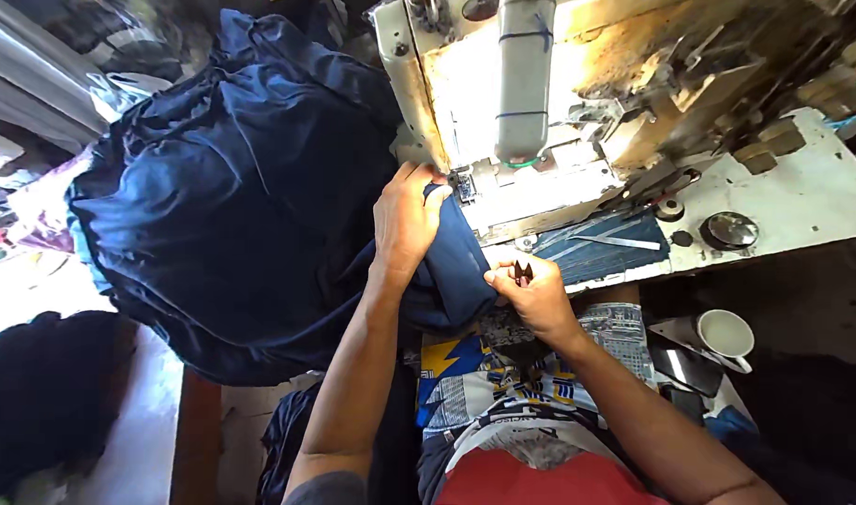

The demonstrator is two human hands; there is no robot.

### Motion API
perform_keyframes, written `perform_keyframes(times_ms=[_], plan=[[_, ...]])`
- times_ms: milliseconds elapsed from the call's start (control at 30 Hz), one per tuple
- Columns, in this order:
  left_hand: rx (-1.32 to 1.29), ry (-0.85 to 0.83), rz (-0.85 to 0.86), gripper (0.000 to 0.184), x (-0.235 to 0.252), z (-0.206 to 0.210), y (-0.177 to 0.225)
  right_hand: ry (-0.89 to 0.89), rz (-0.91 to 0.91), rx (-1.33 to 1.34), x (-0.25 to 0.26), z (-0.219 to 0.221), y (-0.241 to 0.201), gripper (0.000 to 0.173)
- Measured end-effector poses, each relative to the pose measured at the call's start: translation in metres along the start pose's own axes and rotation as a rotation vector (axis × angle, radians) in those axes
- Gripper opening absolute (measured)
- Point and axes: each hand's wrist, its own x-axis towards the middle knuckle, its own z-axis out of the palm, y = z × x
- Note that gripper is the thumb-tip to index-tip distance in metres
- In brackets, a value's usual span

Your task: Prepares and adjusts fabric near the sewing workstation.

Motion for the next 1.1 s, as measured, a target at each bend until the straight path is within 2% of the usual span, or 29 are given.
perform_keyframes(times_ms=[67, 133, 267, 400, 500, 633, 767, 800, 867, 1000, 1033, 1100], plan=[[-0.009, -0.003, -0.057, 0.017, 0.006, -0.001, 0.005, -0.001, -0.032, 0.051, 0.003, 0.000, -0.001, 0.022], [-0.021, -0.006, -0.064, 0.020, 0.013, -0.001, 0.008, 0.001, -0.054, 0.081, 0.006, 0.000, -0.002, 0.029], [-0.018, -0.038, -0.063, 0.019, 0.024, -0.005, 0.014, 0.038, -0.084, 0.117, 0.015, 0.003, -0.006, 0.030], [-0.019, -0.038, -0.090, 0.035, 0.030, -0.001, 0.014, 0.060, -0.097, 0.117, 0.023, 0.007, -0.008, 0.033], [-0.008, -0.020, -0.098, 0.039, 0.034, 0.006, 0.010, 0.059, -0.111, 0.118, 0.027, 0.008, -0.008, 0.032], [-0.015, -0.012, -0.105, 0.040, 0.034, 0.008, 0.011, 0.048, -0.111, 0.131, 0.029, 0.012, -0.007, 0.021], [0.038, 0.088, -0.022, 0.023, 0.033, 0.014, 0.007, 0.040, -0.117, 0.098, 0.028, 0.015, -0.003, 0.017], [0.052, 0.096, -0.015, 0.021, 0.027, 0.009, 0.008, 0.034, -0.120, 0.085, 0.028, 0.014, -0.003, 0.016], [0.021, 0.130, 0.012, 0.028, 0.000, -0.005, 0.007, 0.007, -0.122, 0.046, 0.026, 0.010, -0.002, 0.017], [0.069, 0.167, -0.022, 0.063, -0.081, -0.023, -0.022, -0.055, -0.080, -0.004, 0.014, -0.011, 0.004, 0.022], [0.113, 0.126, -0.089, 0.065, -0.100, -0.026, -0.035, -0.051, -0.054, -0.010, 0.010, -0.018, 0.007, 0.023], [0.179, 0.044, -0.261, 0.050, -0.132, -0.037, -0.060, -0.046, 0.021, 0.051, 0.005, -0.028, 0.012, 0.026]])
